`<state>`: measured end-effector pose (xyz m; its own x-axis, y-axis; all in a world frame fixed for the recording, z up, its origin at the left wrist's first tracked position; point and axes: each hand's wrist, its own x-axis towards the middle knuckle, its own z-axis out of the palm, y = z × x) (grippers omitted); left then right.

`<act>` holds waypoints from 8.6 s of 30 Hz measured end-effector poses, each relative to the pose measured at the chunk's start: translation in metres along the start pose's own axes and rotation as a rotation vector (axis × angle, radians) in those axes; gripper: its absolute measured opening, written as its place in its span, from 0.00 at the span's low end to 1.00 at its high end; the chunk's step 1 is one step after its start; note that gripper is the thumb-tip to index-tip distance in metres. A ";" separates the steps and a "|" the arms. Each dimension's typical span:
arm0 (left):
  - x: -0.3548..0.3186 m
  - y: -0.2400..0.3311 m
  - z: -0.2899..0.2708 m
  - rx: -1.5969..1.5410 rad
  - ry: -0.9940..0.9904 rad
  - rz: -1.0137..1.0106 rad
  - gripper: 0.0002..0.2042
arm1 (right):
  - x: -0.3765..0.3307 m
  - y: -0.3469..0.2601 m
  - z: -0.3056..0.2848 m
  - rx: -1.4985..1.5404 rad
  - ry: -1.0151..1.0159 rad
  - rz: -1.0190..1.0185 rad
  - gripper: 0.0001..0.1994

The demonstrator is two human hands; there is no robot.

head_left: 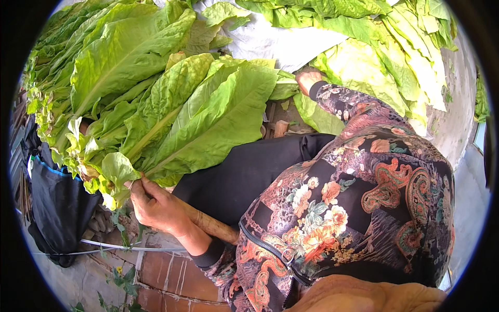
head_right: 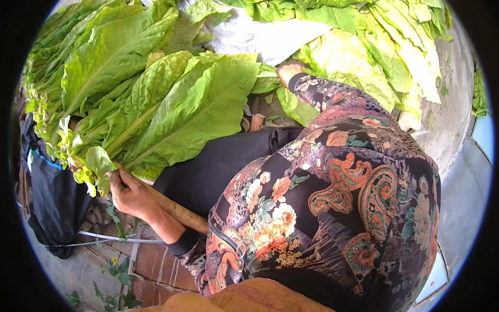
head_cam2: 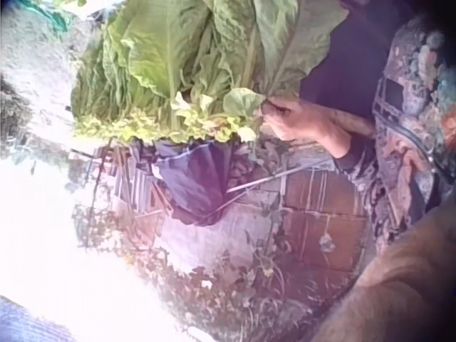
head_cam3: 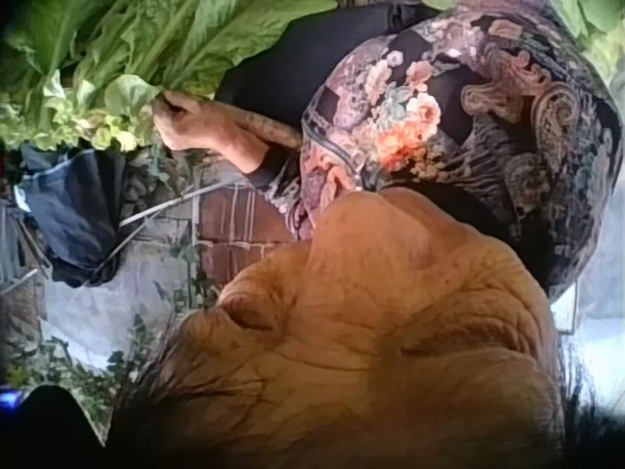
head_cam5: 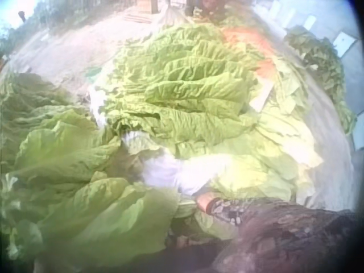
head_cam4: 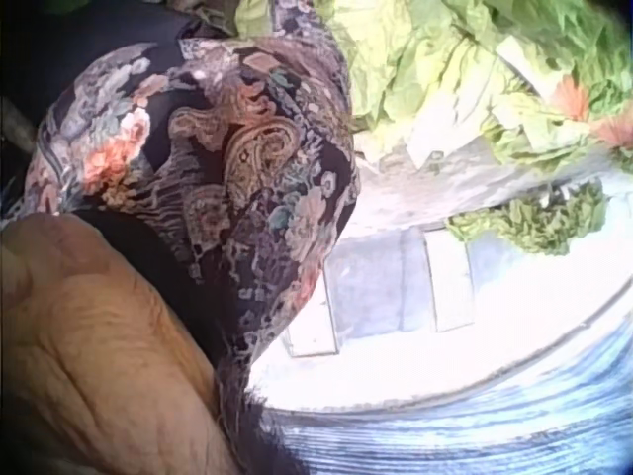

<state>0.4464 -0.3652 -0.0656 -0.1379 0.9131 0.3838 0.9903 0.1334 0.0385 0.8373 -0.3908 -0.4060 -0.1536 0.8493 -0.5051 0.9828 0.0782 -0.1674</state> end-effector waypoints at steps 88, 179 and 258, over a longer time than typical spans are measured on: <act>-0.017 -0.028 -0.024 -0.331 0.036 -0.133 0.07 | 0.062 -0.041 -0.033 0.142 0.291 0.114 0.28; -0.230 -0.188 -0.167 -0.697 -0.671 -1.039 0.32 | -0.257 -0.040 -0.076 0.449 -0.810 0.488 0.26; -0.152 0.189 -0.105 -0.077 -0.163 0.275 0.12 | -0.230 0.389 -0.039 0.001 0.246 0.711 0.39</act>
<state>0.6561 -0.5197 -0.0198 0.1402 0.9613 0.2372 0.9883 -0.1504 0.0257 1.2590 -0.5354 -0.3224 0.5457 0.7869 -0.2883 0.8363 -0.5330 0.1281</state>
